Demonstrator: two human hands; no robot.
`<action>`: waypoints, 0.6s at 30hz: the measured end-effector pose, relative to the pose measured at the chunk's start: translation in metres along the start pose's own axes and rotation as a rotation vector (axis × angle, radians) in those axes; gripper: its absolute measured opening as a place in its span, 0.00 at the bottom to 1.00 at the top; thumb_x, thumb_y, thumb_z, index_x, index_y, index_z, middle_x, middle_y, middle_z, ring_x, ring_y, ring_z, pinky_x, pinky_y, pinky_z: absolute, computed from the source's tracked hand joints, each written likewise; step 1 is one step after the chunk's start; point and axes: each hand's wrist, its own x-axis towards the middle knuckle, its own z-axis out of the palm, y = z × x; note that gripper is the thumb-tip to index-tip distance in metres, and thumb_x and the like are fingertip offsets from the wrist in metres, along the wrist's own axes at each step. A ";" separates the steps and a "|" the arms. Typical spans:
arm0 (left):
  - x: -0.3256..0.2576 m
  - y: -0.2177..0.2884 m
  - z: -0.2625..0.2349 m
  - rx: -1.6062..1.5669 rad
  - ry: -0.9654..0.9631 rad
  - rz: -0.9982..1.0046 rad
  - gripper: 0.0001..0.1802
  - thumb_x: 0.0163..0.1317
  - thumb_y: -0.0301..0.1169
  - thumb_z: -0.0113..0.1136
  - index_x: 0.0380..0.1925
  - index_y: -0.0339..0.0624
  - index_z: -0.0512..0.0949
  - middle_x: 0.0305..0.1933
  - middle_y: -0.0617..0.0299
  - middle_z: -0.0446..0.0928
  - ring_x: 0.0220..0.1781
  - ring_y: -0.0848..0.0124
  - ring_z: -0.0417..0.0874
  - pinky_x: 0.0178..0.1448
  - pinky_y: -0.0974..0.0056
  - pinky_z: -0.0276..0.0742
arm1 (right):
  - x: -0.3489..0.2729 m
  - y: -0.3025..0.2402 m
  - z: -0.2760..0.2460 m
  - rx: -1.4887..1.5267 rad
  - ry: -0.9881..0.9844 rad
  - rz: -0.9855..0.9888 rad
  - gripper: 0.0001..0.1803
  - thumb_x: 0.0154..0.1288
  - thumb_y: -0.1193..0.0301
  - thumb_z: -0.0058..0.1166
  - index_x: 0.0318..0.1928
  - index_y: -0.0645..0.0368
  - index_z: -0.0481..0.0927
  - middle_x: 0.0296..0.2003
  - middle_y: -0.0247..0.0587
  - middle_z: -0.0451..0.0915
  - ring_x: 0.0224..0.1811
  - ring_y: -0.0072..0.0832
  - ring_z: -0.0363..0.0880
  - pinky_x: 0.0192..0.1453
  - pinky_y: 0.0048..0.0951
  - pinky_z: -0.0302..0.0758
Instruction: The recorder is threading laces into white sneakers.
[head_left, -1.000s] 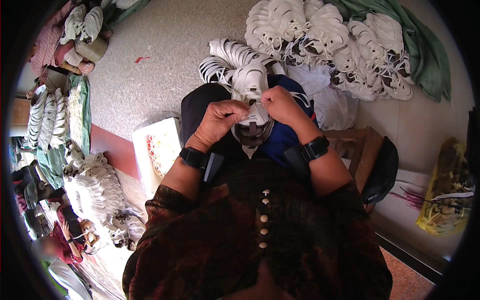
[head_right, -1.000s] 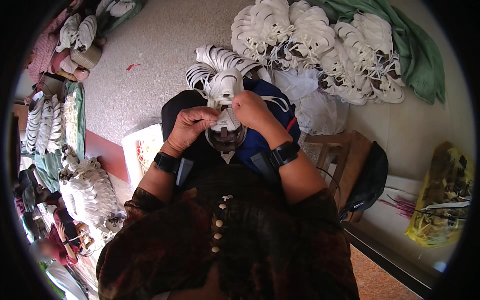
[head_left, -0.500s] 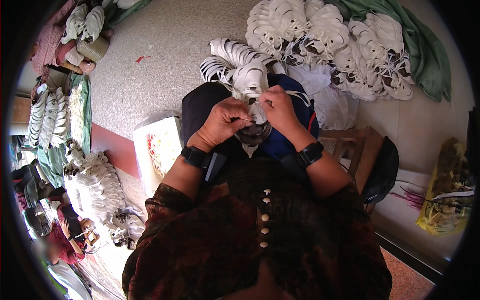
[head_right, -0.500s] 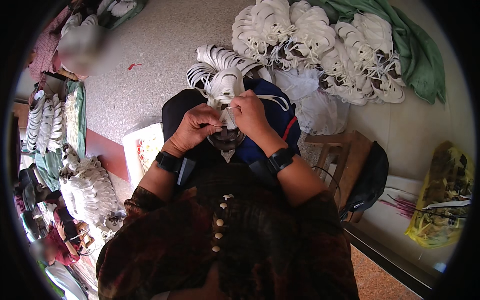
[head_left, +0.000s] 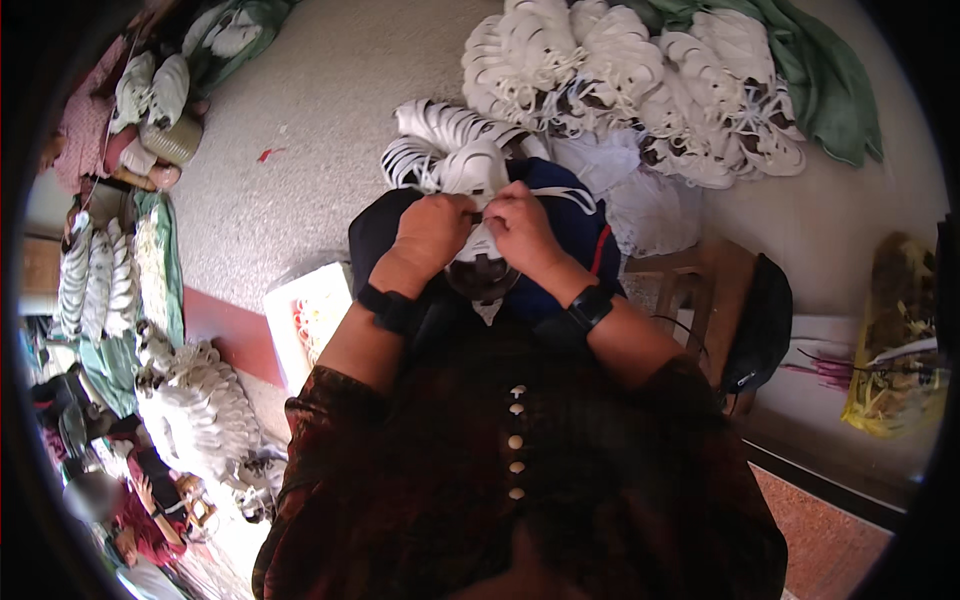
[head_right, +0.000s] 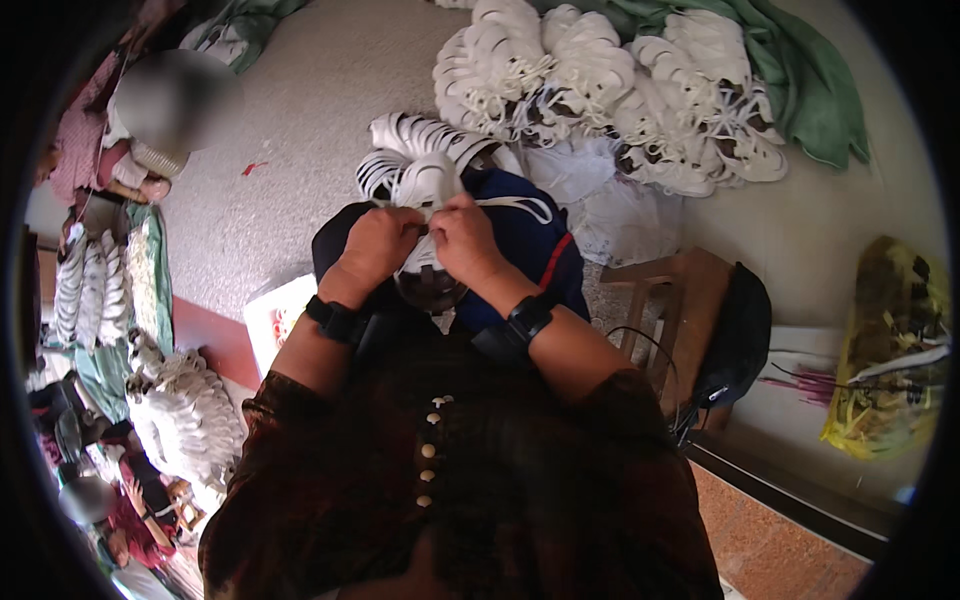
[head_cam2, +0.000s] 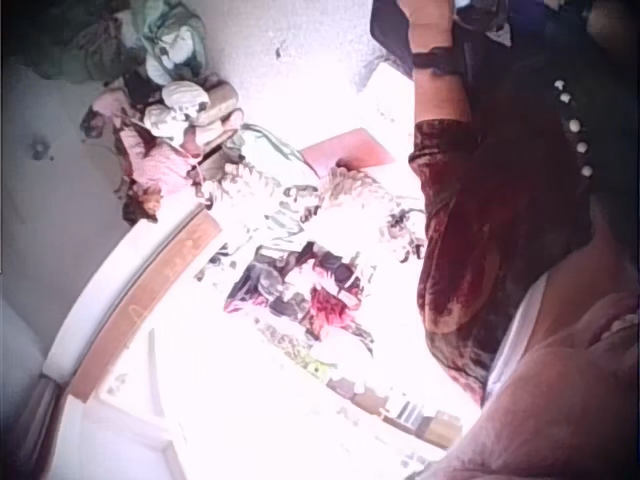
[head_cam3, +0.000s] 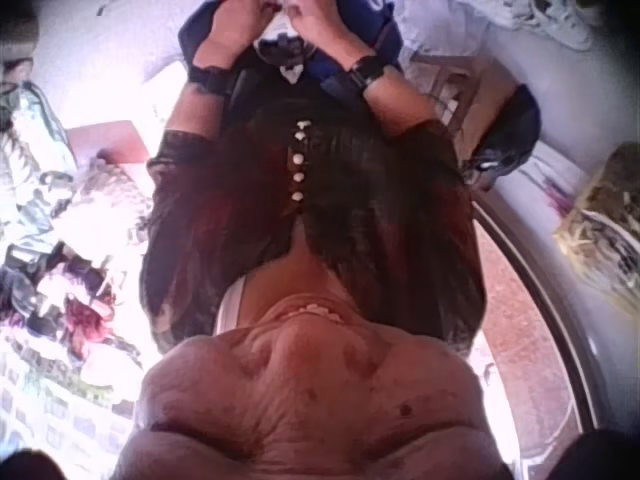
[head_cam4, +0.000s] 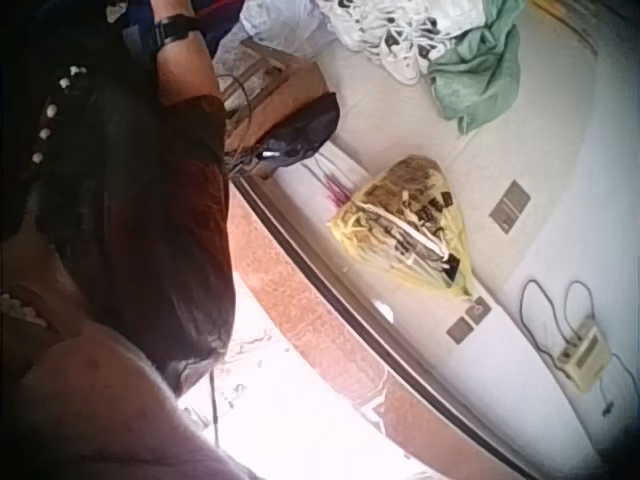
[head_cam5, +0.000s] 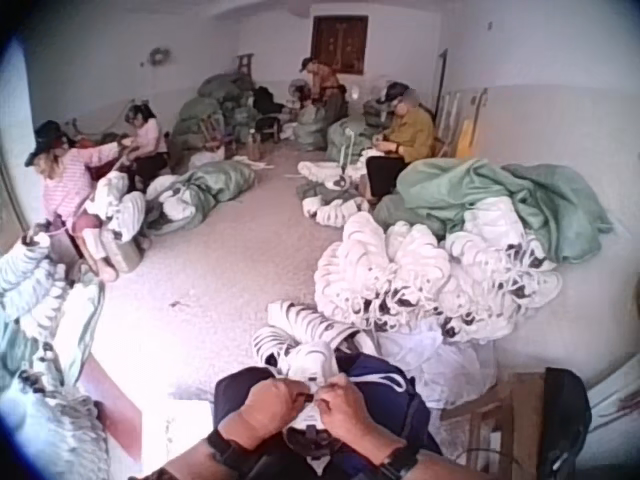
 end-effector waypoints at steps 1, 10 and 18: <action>0.004 0.002 -0.002 0.058 -0.049 -0.017 0.08 0.49 0.28 0.52 0.27 0.42 0.80 0.30 0.49 0.78 0.35 0.54 0.80 0.39 0.56 0.75 | -0.001 0.001 0.002 -0.002 -0.021 -0.015 0.03 0.43 0.80 0.54 0.22 0.58 0.77 0.28 0.45 0.73 0.35 0.41 0.74 0.38 0.36 0.73; 0.014 0.009 -0.010 0.294 -0.193 0.071 0.07 0.51 0.31 0.53 0.27 0.45 0.79 0.31 0.51 0.79 0.36 0.55 0.81 0.40 0.54 0.76 | -0.009 0.010 0.017 0.012 -0.044 0.020 0.03 0.45 0.79 0.52 0.24 0.59 0.78 0.31 0.46 0.72 0.38 0.43 0.73 0.42 0.37 0.72; 0.020 -0.009 -0.007 0.143 -0.211 0.261 0.07 0.45 0.25 0.53 0.24 0.35 0.78 0.25 0.44 0.77 0.32 0.51 0.80 0.38 0.53 0.75 | -0.009 0.004 0.017 -0.094 -0.121 -0.085 0.07 0.42 0.81 0.50 0.27 0.62 0.77 0.28 0.48 0.75 0.38 0.45 0.73 0.41 0.39 0.72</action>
